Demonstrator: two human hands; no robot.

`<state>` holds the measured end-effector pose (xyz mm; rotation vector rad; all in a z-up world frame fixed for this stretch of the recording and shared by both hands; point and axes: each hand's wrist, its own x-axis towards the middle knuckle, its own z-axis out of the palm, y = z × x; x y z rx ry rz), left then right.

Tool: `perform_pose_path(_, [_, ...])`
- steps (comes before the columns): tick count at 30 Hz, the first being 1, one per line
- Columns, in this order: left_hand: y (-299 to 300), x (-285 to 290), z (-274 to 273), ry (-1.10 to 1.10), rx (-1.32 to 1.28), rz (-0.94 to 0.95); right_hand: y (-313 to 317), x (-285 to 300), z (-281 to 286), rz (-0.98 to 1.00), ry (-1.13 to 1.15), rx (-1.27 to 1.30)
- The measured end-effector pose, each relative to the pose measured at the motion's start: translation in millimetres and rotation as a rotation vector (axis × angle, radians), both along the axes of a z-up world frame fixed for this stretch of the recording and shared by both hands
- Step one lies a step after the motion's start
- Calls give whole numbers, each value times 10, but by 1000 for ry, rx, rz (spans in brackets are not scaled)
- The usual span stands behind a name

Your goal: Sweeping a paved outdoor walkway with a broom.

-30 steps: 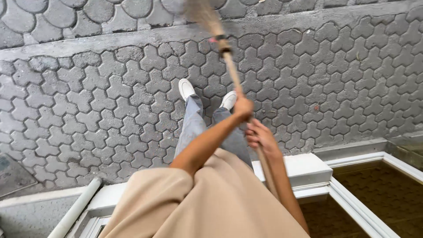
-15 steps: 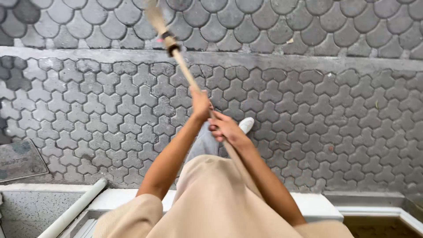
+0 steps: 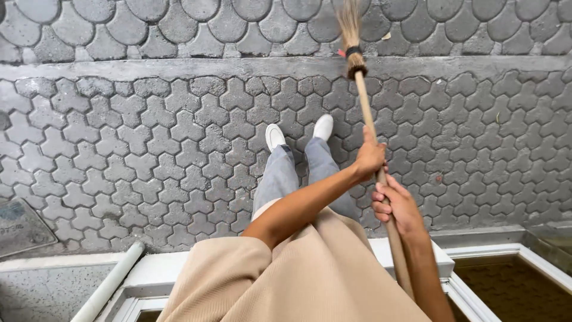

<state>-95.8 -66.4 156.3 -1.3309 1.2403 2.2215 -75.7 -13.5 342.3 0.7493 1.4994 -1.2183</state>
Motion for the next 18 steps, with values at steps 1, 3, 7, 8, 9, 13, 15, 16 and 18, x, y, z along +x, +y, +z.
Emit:
perform_pose_path(1, [-97, -43, 205, 10, 100, 158, -157, -20, 200, 93, 58, 26])
perform_pose_path(3, [-547, 13, 456, 24, 195, 325, -549, -18, 380, 195, 116, 46])
perform_pose_path(7, [-1584, 488, -198, 115, 133, 610, -1395, 44, 34, 469, 81, -71])
perform_pose_path(8, [-1790, 619, -600, 59, 112, 730, -1618, 53, -149, 530, 19, -137])
perform_pose_path(9, [-2235, 770, -827, 58, 97, 756, -1892, 64, -517, 556, 14, -152])
perform_pose_path(13, [-3256, 1451, -2053, -367, -317, 694, -2682, 239, -1681, 647, -168, -385])
perform_pose_path(15, [-3534, 1402, -2387, -379, -356, 733, -2936, 156, -2030, 665, -195, -415])
perform_pose_path(16, [-3417, 1219, -2340, -324, -354, 676, -2823, 52, -2135, 623, -188, -365])
perform_pose_path(18, [-2767, 751, -2652, -269, -353, 602, -2459, -346, -2113, 565, -183, -316])
